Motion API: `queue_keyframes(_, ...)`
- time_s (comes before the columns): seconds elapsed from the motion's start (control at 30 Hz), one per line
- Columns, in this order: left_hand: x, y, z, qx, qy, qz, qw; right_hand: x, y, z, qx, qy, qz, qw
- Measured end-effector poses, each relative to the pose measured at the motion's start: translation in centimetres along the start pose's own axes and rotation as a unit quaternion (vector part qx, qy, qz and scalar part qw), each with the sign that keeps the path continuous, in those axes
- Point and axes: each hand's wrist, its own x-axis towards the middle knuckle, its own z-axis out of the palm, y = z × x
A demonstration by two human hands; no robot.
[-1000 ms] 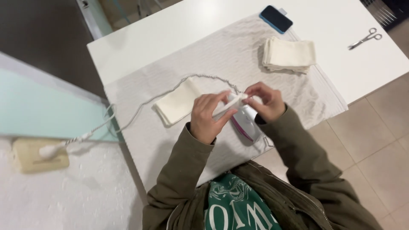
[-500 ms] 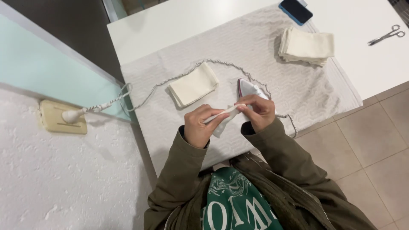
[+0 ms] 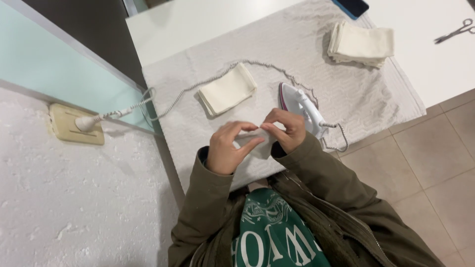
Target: Ironing small rectangular pieces of white fabric on a work surface.
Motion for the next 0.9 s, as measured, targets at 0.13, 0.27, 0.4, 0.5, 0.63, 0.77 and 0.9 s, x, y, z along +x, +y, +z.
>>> queue_keyframes(0.13, -0.1, -0.6, 0.9, 0.153, 0.022, 0.041, 0.987, 0.2, 0.2, 0.3, 0.082, -0.025, 0.121, 0.989)
queue_keyframes(0.27, -1.4, -4.1, 0.8, 0.056, 0.083, -0.052, 0.994, -2.4, 7.4, -0.2, -0.019, -0.209, 0.104, 0.972)
queue_keyframes(0.4, -5.4, -11.4, 1.4, 0.003, 0.15, -0.148, 0.978, -8.6, 14.7, -0.6, 0.126, -0.205, 0.285, 0.928)
queue_keyframes(0.5, -10.6, -17.6, 4.5, 0.025, 0.185, -0.243, 0.952, -9.6, 15.7, 0.2, 0.217, -0.059, 0.481, 0.848)
queue_keyframes(0.63, -15.4, -25.9, 9.6, -0.049, 0.175, -0.343, 0.921, -9.1, 18.2, 1.3, 0.094, -0.077, 0.476, 0.871)
queue_keyframes(0.77, -16.2, -25.8, 10.6, -0.036, 0.186, -0.355, 0.916, -8.9, 19.0, 3.9, -0.22, -0.076, 0.347, 0.909)
queue_keyframes(0.9, -15.5, -24.6, 10.2, -0.124, 0.265, -0.35, 0.89, -11.8, 22.9, 7.6, -0.333, -0.177, 0.105, 0.92)
